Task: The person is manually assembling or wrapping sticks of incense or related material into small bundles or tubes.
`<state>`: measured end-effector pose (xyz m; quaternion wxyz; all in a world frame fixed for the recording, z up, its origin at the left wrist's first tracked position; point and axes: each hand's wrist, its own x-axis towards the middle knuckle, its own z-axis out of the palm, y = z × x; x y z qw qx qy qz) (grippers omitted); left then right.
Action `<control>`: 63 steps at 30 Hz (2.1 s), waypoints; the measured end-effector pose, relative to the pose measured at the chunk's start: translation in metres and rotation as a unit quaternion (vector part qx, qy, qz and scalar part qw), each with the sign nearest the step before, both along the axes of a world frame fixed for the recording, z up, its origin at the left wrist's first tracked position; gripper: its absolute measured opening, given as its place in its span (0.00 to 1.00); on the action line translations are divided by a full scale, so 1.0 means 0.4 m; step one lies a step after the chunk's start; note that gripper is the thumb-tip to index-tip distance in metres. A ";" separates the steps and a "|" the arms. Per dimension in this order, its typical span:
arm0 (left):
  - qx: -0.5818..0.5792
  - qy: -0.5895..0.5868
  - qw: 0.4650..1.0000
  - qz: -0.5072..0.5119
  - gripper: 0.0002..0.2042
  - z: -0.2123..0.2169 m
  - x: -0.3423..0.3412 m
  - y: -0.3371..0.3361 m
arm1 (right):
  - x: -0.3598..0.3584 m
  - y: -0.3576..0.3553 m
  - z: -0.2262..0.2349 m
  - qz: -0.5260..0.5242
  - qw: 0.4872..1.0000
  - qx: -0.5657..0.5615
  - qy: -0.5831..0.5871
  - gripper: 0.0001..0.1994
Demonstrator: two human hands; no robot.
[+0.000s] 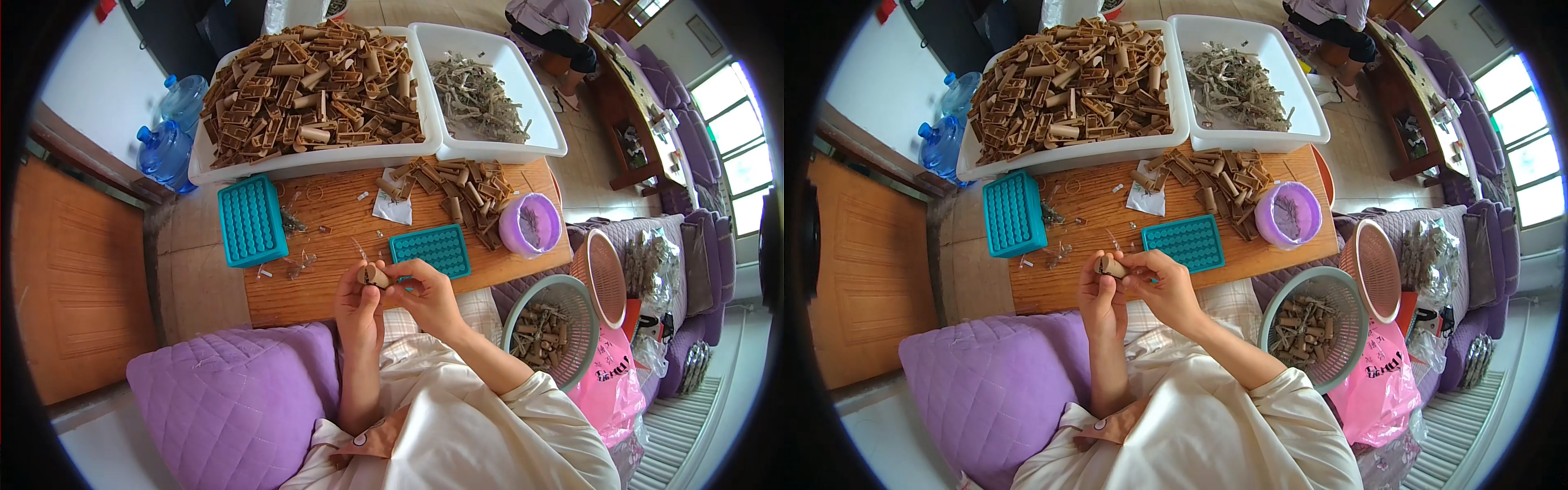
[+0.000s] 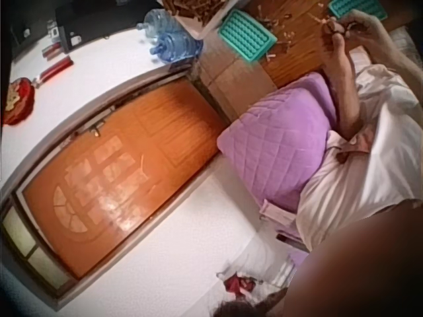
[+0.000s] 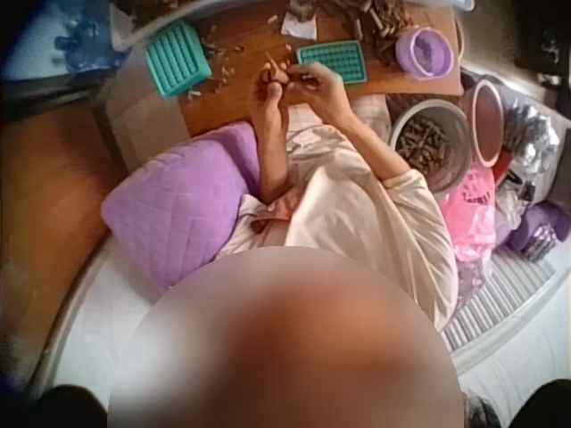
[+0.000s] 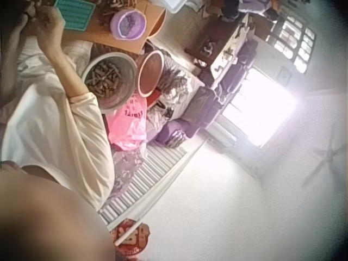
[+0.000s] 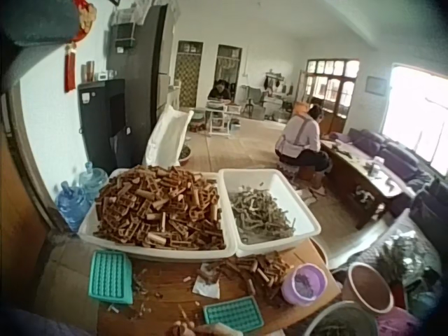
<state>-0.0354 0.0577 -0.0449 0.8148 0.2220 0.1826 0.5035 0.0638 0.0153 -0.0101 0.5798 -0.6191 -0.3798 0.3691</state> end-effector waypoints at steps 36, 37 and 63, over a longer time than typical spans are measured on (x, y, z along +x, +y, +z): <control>0.017 -0.005 0.998 -0.062 0.22 0.010 0.037 -0.040 | 0.142 -0.088 0.058 0.247 0.960 -0.017 -0.131 0.15; -0.033 -0.023 0.997 -0.062 0.22 -0.002 0.035 -0.028 | 0.193 -0.095 0.085 0.187 0.965 -0.048 -0.178 0.15; -0.099 -0.069 0.983 -0.136 0.17 -0.031 0.040 -0.026 | 0.617 -0.164 0.049 -0.062 0.926 -0.249 -0.277 0.06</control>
